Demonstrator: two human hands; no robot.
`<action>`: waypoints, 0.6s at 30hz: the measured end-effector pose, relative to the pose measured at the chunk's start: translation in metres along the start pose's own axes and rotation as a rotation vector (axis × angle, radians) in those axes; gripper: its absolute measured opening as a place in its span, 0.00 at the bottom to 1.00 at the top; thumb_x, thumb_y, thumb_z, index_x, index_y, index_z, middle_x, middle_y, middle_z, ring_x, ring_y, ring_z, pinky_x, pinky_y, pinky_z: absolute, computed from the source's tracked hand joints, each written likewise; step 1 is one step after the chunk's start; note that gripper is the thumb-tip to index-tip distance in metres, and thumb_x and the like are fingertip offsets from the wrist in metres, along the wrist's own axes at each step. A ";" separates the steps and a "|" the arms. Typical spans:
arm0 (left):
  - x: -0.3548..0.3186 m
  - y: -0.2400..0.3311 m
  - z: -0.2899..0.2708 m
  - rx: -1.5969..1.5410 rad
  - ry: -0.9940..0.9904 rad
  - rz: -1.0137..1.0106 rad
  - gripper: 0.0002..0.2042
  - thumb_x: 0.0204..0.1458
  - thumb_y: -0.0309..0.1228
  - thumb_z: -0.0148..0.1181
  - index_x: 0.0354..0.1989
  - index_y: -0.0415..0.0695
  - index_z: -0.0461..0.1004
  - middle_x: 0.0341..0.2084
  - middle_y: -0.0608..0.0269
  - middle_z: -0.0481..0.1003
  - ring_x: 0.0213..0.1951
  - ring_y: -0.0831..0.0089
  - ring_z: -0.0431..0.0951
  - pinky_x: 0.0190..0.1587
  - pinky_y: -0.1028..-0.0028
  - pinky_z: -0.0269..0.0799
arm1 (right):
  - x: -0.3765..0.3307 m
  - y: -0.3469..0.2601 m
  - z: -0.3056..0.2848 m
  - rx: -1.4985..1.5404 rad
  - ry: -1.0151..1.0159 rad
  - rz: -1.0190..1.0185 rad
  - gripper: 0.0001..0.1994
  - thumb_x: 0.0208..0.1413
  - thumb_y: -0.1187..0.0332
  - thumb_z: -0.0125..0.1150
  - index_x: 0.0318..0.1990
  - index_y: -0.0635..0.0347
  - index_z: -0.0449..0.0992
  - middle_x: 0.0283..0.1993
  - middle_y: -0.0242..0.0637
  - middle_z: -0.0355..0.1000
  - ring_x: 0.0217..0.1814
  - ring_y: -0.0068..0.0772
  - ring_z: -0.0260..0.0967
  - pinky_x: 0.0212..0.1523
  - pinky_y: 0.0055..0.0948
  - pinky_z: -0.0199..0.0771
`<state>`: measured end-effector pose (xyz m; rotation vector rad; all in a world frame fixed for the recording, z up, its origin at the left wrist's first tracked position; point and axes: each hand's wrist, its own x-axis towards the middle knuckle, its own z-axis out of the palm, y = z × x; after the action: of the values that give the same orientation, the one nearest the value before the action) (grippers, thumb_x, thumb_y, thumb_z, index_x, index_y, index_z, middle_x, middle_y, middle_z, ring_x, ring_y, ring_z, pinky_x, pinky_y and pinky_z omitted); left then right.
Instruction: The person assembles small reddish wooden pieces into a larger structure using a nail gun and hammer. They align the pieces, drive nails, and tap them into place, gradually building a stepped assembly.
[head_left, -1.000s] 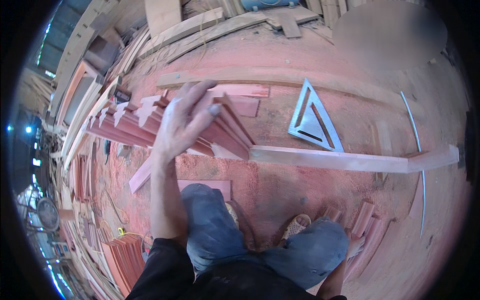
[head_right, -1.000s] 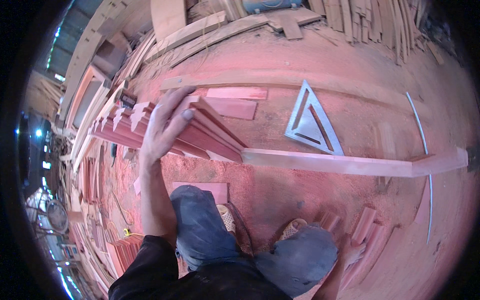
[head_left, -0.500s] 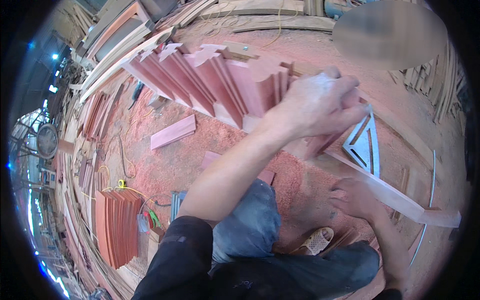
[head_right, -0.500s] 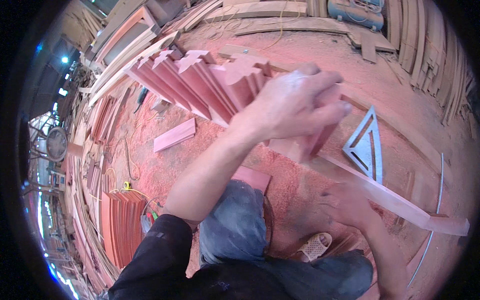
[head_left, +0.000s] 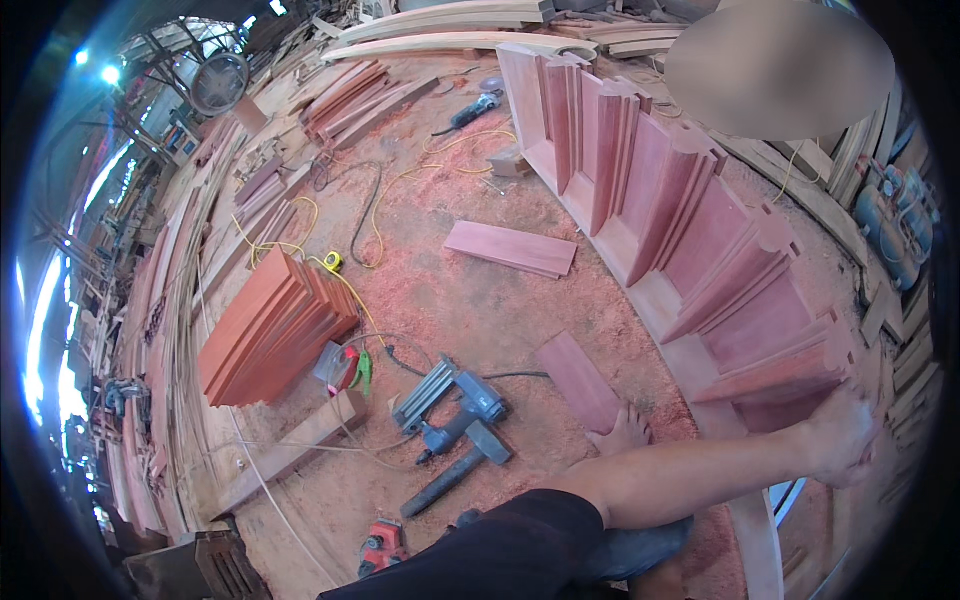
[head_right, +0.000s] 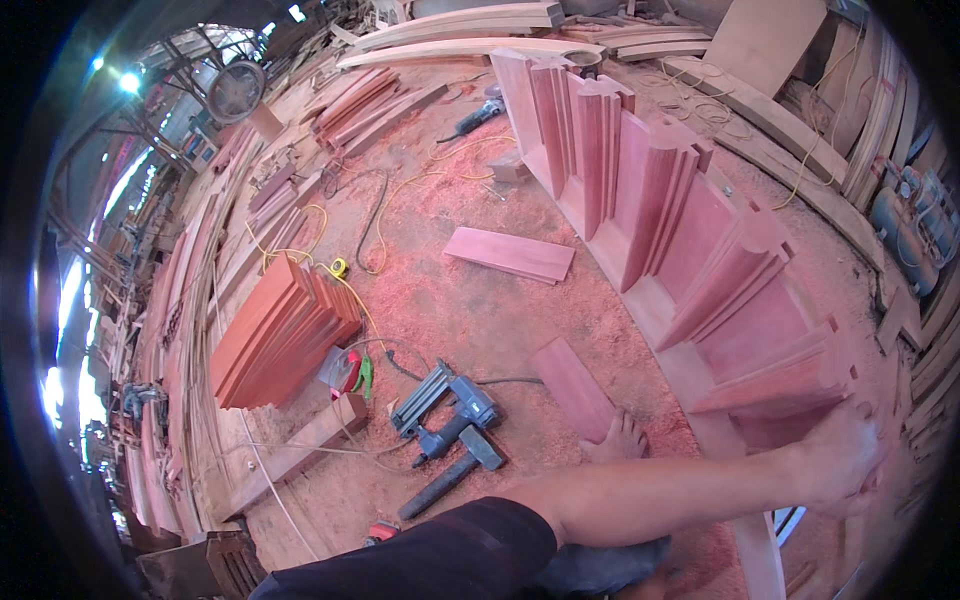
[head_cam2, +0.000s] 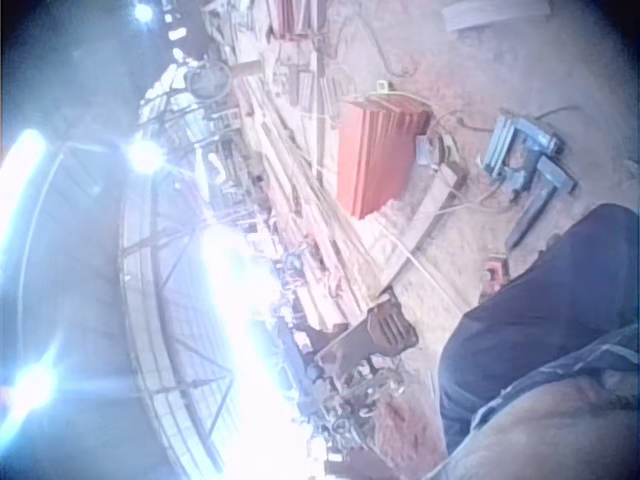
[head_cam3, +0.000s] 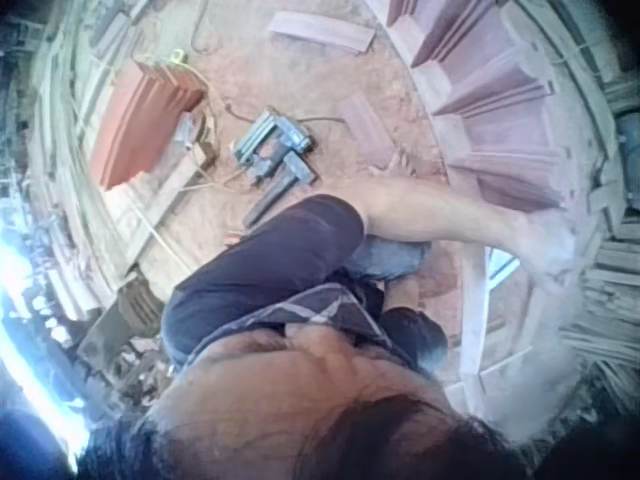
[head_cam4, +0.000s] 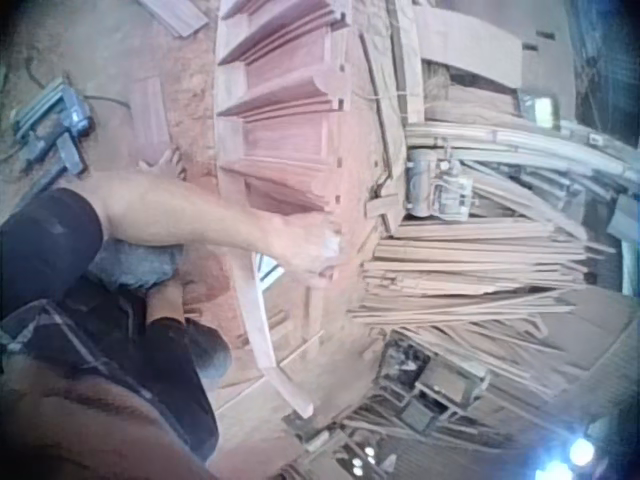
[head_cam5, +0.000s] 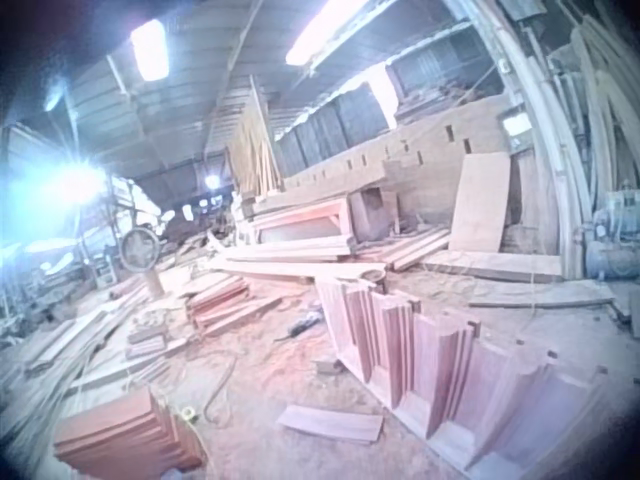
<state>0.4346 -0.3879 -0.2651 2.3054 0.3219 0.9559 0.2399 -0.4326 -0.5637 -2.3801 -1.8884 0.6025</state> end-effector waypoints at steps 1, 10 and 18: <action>-0.001 0.001 0.002 -0.023 0.043 -0.004 0.16 0.39 0.44 0.68 0.27 0.41 0.81 0.28 0.43 0.78 0.43 0.47 0.79 0.50 0.52 0.71 | 0.000 0.002 -0.002 -0.003 -0.016 0.008 0.43 0.54 0.43 0.78 0.73 0.53 0.71 0.73 0.46 0.72 0.74 0.49 0.68 0.77 0.56 0.61; -0.005 0.004 -0.026 -0.062 -0.035 -0.015 0.13 0.46 0.43 0.65 0.24 0.46 0.83 0.20 0.51 0.80 0.29 0.48 0.82 0.42 0.49 0.76 | 0.008 0.048 -0.046 -0.113 -0.139 -0.213 0.28 0.60 0.45 0.73 0.59 0.54 0.79 0.54 0.43 0.77 0.58 0.42 0.74 0.62 0.49 0.70; -0.005 0.005 -0.059 0.072 -0.098 0.118 0.23 0.61 0.52 0.65 0.49 0.42 0.83 0.37 0.43 0.83 0.40 0.45 0.86 0.44 0.48 0.82 | -0.125 0.232 -0.213 -0.208 -0.427 -0.510 0.20 0.66 0.46 0.69 0.47 0.55 0.86 0.38 0.40 0.82 0.43 0.37 0.80 0.49 0.43 0.78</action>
<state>0.3891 -0.3673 -0.2322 2.4506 0.1834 0.8970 0.5024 -0.5666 -0.3961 -1.8321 -2.7208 0.9513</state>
